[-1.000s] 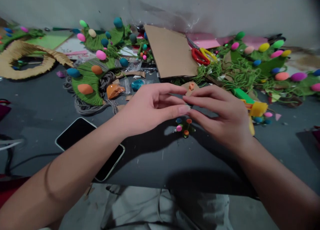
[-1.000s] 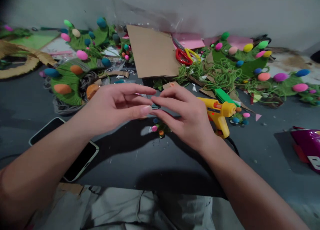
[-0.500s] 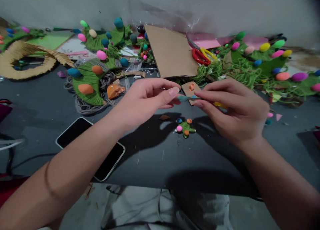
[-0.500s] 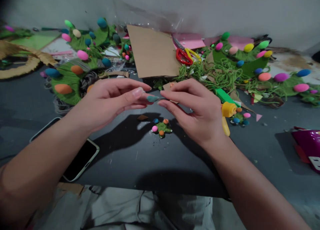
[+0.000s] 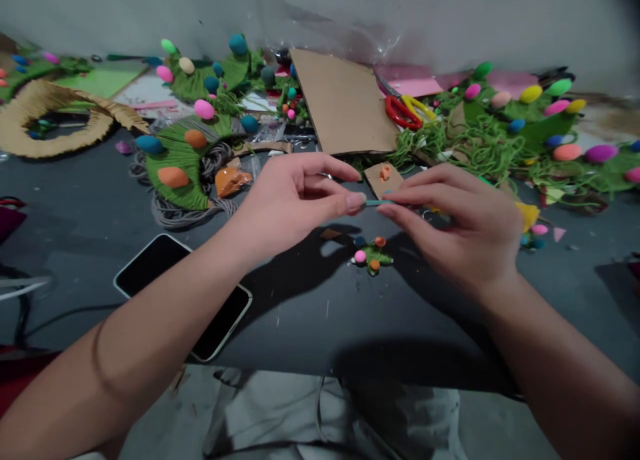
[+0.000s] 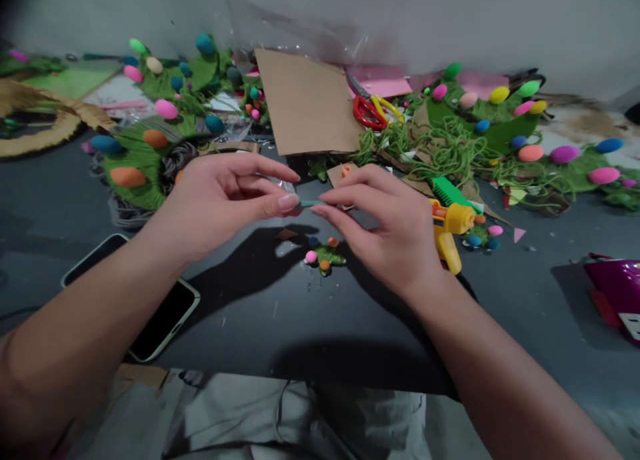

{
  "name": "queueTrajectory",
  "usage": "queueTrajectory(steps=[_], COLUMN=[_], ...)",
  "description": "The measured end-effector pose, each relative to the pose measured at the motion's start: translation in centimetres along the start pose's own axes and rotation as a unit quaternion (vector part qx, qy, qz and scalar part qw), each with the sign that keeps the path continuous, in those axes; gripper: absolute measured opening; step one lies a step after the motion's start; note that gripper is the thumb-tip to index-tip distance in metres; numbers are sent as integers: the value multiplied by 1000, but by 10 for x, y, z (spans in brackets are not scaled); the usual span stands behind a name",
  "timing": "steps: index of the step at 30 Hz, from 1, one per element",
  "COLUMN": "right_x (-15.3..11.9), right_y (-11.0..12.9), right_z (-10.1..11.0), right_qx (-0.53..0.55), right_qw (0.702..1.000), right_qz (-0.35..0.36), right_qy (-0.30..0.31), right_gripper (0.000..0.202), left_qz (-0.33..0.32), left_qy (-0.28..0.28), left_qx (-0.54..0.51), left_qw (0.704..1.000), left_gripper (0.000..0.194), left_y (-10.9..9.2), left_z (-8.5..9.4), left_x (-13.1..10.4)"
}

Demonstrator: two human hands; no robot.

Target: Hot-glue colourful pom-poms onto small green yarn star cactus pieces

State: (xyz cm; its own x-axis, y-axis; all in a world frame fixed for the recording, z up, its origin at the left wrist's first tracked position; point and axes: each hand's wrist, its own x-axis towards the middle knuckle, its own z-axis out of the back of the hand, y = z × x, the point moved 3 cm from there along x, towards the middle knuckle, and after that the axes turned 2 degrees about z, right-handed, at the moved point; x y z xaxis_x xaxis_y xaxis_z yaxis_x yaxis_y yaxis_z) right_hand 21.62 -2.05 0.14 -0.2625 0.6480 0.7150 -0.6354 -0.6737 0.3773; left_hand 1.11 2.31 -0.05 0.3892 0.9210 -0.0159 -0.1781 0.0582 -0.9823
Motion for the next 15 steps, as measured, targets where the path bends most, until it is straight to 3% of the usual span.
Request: queueTrajectory(steps=[4, 9, 15], right_x=[0, -1, -1], right_y=[-6, 0, 6], right_z=[5, -7, -9], right_qx=[9, 43, 14], right_qw=[1000, 998, 998], right_qz=[-8, 37, 50], right_qy=[-25, 29, 39], right_gripper=[23, 29, 13], left_qz=[-6, -2, 8], left_qy=[19, 99, 52], left_qx=[-17, -67, -47], left_qw=[1000, 993, 997], left_gripper=[30, 40, 31], left_y=[-1, 4, 5], left_z=[0, -11, -8], left_x=[0, -3, -1])
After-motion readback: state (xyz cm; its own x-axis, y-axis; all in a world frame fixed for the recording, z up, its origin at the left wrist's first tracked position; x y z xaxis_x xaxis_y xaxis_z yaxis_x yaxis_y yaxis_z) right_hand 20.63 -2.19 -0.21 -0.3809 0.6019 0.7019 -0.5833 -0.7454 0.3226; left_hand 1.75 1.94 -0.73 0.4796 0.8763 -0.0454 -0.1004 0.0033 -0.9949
